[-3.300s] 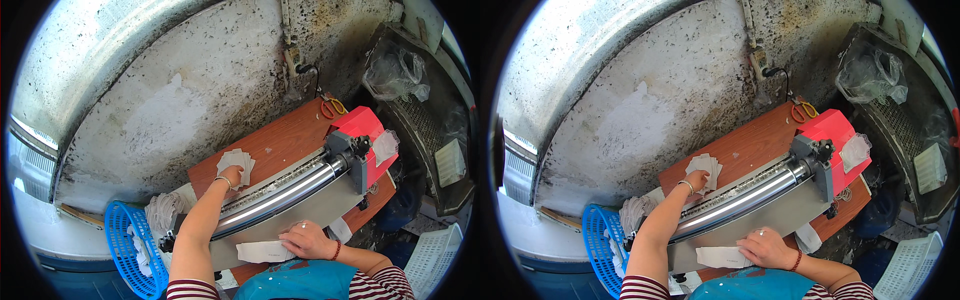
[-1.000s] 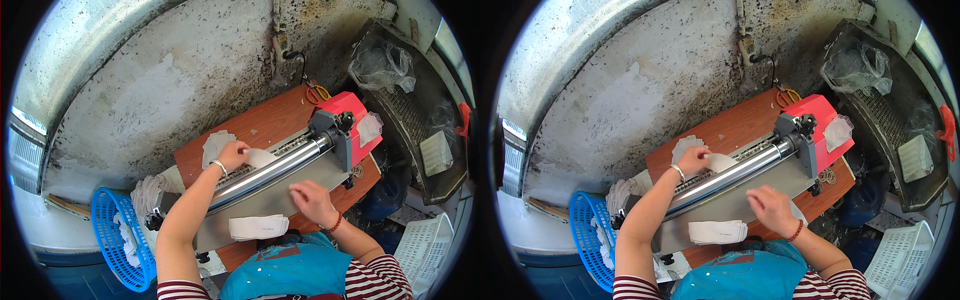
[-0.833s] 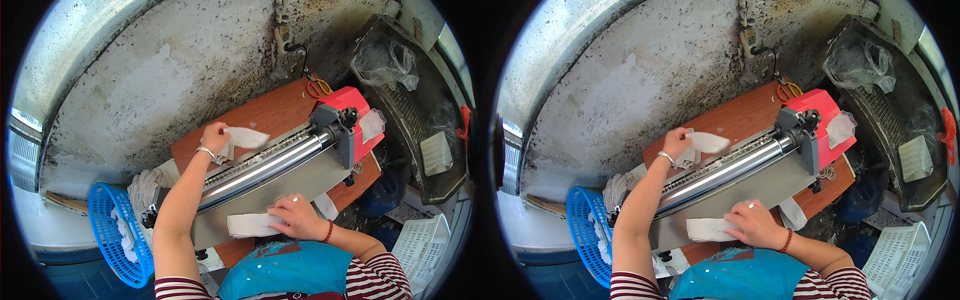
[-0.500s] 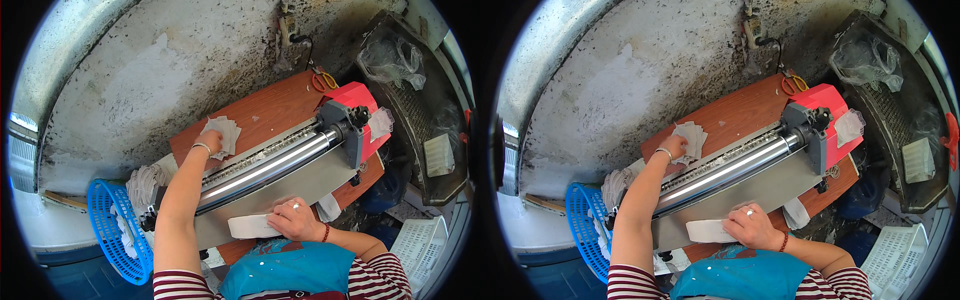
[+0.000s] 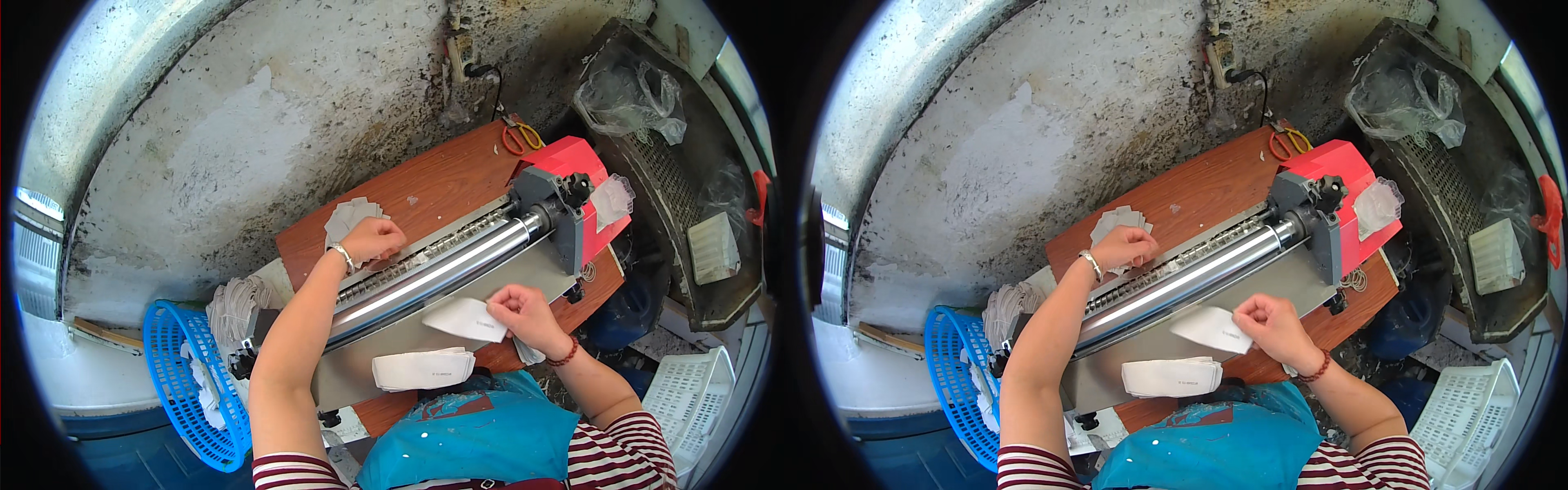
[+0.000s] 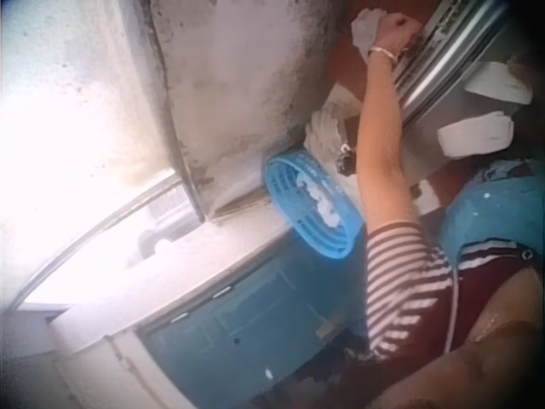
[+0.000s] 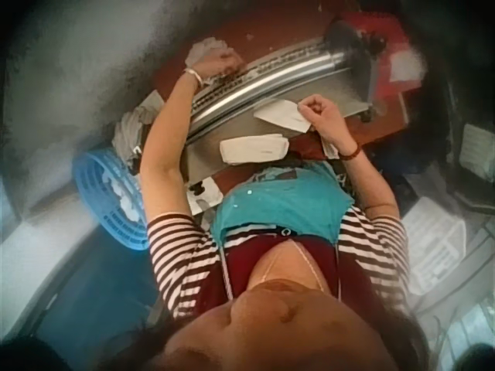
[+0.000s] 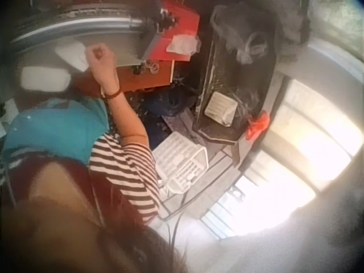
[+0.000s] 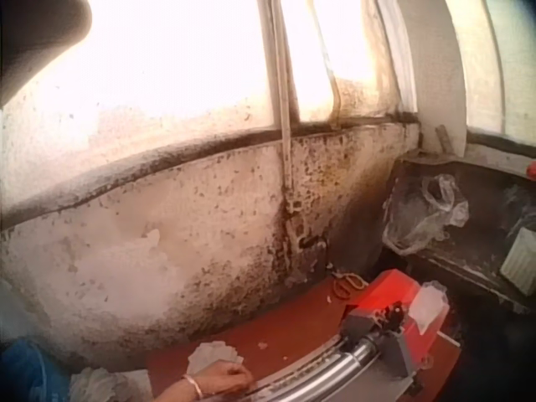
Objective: The person applies adhesive to shoe upper strips using a glue spreader machine.
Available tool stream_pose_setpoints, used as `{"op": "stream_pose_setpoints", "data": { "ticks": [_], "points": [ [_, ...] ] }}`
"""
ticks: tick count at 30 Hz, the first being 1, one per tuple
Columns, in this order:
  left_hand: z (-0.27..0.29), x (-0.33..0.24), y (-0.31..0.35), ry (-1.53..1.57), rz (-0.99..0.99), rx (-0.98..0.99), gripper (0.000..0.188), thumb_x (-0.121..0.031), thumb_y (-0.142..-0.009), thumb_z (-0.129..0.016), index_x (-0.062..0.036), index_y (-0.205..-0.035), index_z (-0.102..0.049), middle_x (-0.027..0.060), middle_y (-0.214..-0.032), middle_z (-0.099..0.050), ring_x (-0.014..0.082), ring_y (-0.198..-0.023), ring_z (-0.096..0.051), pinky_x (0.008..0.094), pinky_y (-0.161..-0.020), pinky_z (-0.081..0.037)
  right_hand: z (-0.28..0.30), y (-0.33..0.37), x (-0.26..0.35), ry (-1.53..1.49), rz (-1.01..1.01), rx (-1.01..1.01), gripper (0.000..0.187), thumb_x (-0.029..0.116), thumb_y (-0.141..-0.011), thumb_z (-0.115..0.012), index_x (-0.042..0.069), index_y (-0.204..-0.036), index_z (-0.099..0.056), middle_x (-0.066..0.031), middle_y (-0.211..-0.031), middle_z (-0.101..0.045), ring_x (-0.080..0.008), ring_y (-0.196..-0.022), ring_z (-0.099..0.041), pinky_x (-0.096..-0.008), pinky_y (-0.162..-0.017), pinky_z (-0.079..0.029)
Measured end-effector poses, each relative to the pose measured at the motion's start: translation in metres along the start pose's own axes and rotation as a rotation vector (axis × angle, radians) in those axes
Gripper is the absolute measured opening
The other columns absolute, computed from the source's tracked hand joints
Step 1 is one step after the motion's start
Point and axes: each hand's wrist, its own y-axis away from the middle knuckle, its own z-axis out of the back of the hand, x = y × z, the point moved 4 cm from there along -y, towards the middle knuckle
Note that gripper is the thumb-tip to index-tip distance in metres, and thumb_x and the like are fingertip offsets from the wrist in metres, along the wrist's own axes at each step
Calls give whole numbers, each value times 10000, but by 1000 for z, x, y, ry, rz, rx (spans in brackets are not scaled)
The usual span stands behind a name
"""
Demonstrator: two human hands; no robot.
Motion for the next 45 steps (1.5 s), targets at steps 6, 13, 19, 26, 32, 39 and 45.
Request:
{"op": "stream_pose_setpoints", "data": {
  "ticks": [6, 13, 19, 26, 32, 39, 45],
  "points": [
    [-27, -22, 15, -44, -253, 107, 173, -163, -821, -629, -42, -944, -646, -3, -823, -642, 86, -762, -579, 237, -723, -474, -6, 0, 4, 55, 164, -160, 169, 116, -865, -611, -25, -958, -618, -74, -775, -667, -78, -533, -557, -220, -462, -450],
    [15, 7, -10, 21, -261, -282, 111, -77, -776, -639, -21, -872, -642, 1, -792, -633, 76, -684, -552, 241, -633, -470, -63, 30, 29, 604, 884, 62, 210, 150, -763, -691, 39, -930, -626, -81, -833, -618, -249, -721, -604, -338, -648, -485],
    [67, 24, 6, -217, -158, -869, 120, -90, -725, -623, -52, -839, -636, 99, -844, -653, 238, -773, -628, 357, -695, -499, -75, 29, 18, 795, 950, 48, 260, 174, -734, -700, 82, -961, -610, -49, -884, -545, -233, -800, -563, -366, -752, -435],
    [37, 60, -12, -823, 182, -315, 304, -177, -737, -640, -108, -1033, -646, 118, -1092, -624, 270, -995, -603, 384, -844, -486, -79, 33, 15, 856, 1175, -65, 158, 127, -714, -701, 90, -854, -638, -17, -802, -556, -177, -724, -579, -319, -636, -443],
    [34, 61, -8, -666, 247, -225, 373, -213, -784, -620, -96, -1137, -622, 142, -1121, -611, 281, -1047, -586, 366, -916, -458, -54, 28, 27, 499, 846, 54, 78, 87, -795, -638, 33, -850, -629, -43, -781, -575, -207, -694, -582, -331, -646, -465],
    [9, 23, -6, -188, -116, -181, 290, -188, -777, -607, -29, -1014, -657, 94, -875, -664, 190, -819, -619, 311, -788, -483, 1, 9, -6, 61, 128, 16, 192, 162, -863, -631, -29, -875, -645, -38, -763, -664, -55, -678, -594, -220, -595, -493],
    [-18, -11, 5, -322, -197, -109, 241, -199, -775, -617, -34, -945, -665, 68, -797, -649, 157, -754, -597, 295, -720, -471, -2, 7, 1, 304, 211, -141, 151, 156, -834, -648, 6, -854, -653, -67, -710, -646, -128, -612, -615, -265, -547, -489]
  ]
}}
